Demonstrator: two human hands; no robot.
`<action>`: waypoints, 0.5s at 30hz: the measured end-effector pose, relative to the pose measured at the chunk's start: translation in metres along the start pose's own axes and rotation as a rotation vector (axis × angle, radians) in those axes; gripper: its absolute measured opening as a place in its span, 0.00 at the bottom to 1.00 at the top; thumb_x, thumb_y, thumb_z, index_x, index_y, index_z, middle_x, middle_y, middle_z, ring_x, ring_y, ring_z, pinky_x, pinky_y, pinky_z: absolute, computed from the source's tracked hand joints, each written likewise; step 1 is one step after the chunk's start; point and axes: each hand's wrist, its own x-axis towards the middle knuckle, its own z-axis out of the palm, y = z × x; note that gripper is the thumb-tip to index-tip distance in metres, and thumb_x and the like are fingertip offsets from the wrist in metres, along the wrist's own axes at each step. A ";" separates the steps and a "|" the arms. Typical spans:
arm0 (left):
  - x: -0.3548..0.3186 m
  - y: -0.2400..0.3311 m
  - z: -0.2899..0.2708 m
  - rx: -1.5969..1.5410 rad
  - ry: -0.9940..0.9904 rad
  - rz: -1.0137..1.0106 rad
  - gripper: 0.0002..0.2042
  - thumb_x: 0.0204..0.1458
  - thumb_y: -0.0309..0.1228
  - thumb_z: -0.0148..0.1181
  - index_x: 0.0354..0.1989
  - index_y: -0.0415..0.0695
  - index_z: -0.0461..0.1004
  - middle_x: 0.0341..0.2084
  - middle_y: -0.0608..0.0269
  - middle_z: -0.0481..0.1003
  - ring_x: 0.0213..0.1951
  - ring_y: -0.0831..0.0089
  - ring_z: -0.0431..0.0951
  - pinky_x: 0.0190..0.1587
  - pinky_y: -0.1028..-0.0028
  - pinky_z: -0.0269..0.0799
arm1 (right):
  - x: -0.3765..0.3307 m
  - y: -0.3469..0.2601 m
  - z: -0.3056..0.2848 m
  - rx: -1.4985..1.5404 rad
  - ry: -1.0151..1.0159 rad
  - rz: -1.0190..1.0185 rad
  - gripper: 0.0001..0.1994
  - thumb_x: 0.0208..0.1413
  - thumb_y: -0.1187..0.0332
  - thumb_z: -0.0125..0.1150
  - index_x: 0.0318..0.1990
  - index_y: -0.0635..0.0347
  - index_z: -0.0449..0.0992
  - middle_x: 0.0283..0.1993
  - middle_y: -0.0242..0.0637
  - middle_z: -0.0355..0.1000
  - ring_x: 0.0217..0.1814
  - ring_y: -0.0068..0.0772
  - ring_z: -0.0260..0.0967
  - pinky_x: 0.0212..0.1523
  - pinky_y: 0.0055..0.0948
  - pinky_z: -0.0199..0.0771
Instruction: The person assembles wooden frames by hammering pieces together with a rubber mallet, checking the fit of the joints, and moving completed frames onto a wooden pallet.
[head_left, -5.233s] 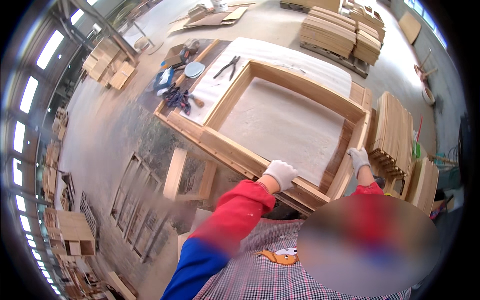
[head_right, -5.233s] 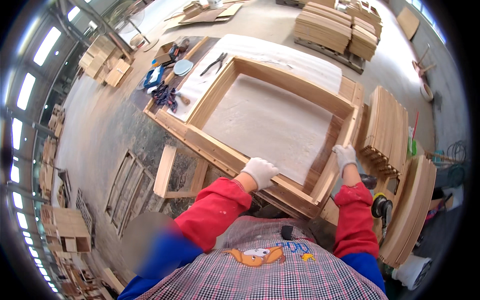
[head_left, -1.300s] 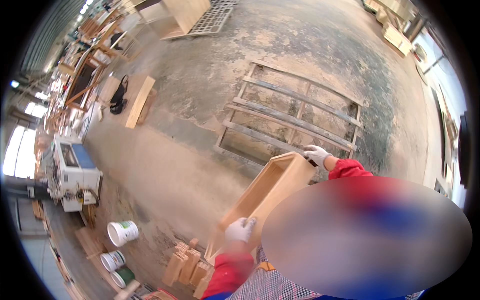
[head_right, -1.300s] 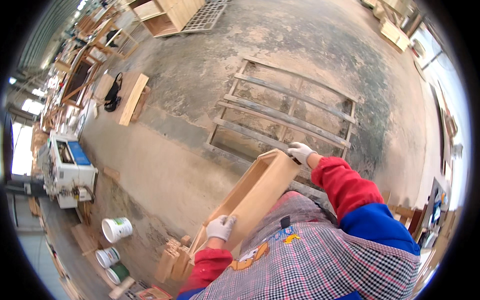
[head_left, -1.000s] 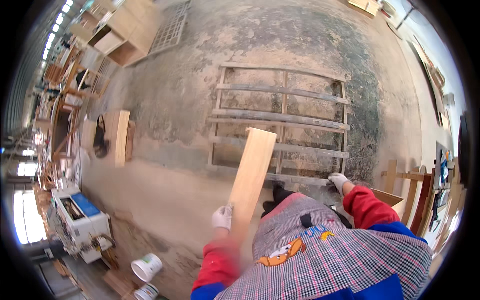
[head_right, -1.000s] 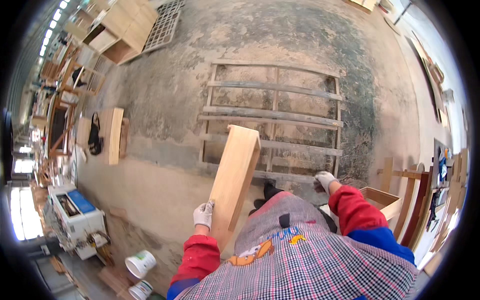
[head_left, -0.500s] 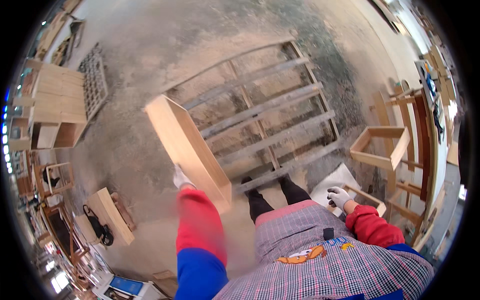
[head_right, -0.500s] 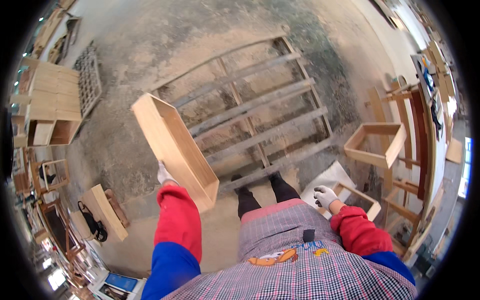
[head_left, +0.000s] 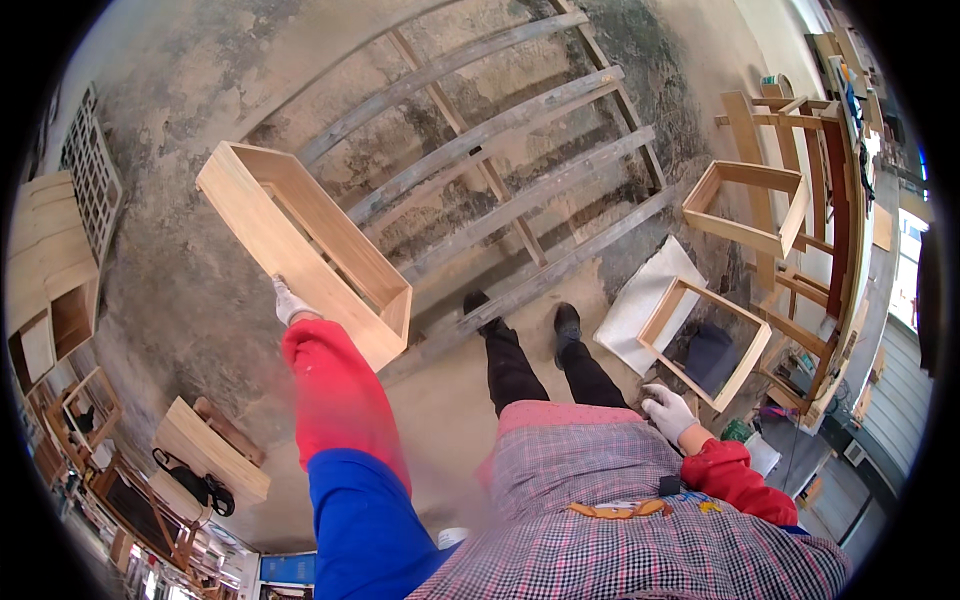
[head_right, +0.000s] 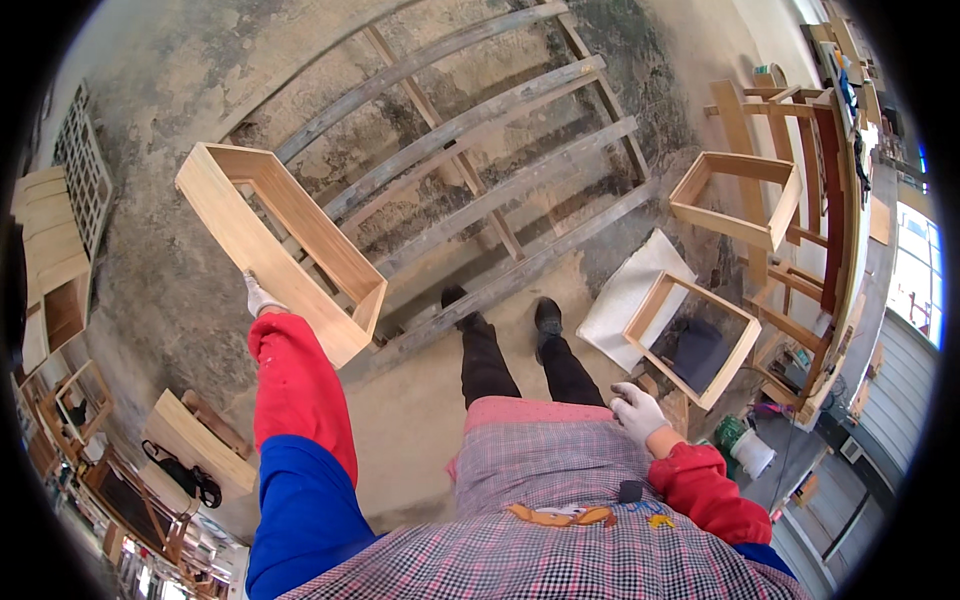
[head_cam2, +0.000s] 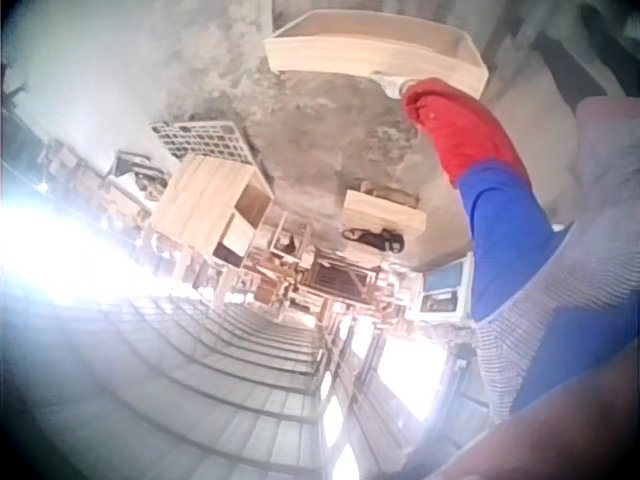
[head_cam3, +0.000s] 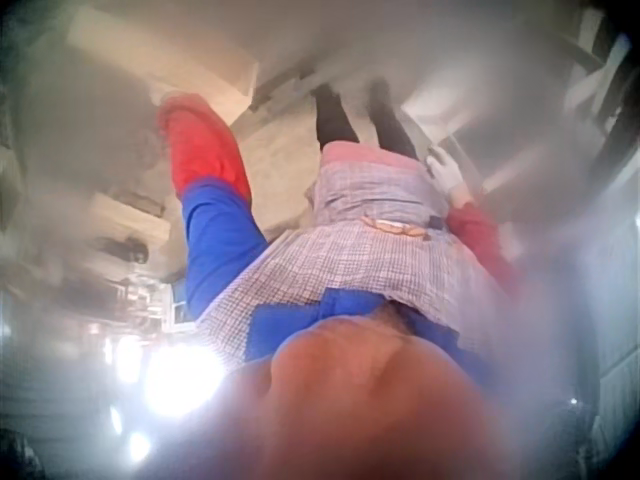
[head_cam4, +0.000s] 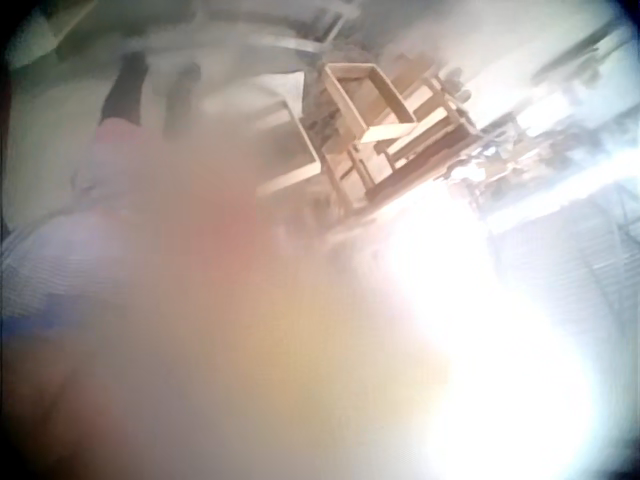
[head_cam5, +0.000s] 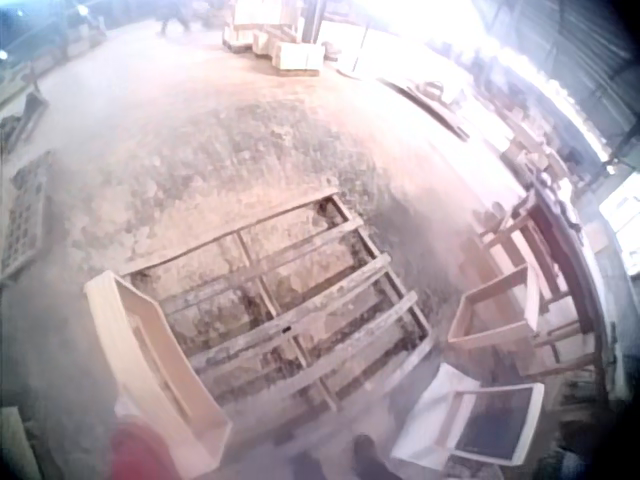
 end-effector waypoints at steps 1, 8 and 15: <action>0.005 -0.002 -0.002 -0.008 -0.016 -0.004 0.28 0.46 0.52 0.59 0.42 0.36 0.73 0.37 0.56 0.75 0.35 0.63 0.75 0.40 0.67 0.71 | -0.002 -0.008 0.004 0.003 0.002 0.002 0.19 0.54 0.72 0.49 0.54 0.69 0.63 0.32 0.33 0.67 0.29 0.20 0.64 0.31 0.20 0.66; 0.040 -0.010 -0.031 0.012 -0.038 0.049 0.28 0.48 0.51 0.58 0.44 0.35 0.73 0.40 0.57 0.74 0.37 0.64 0.74 0.42 0.67 0.70 | 0.003 -0.025 0.020 0.151 -0.016 0.011 0.17 0.56 0.75 0.48 0.53 0.68 0.63 0.31 0.31 0.66 0.30 0.20 0.63 0.32 0.20 0.66; 0.042 0.004 -0.025 0.122 -0.070 -0.077 0.34 0.46 0.55 0.57 0.48 0.34 0.70 0.43 0.57 0.73 0.43 0.63 0.73 0.46 0.67 0.68 | 0.009 -0.004 0.021 0.159 -0.045 0.021 0.17 0.56 0.71 0.49 0.53 0.66 0.65 0.38 0.33 0.68 0.35 0.22 0.65 0.35 0.22 0.68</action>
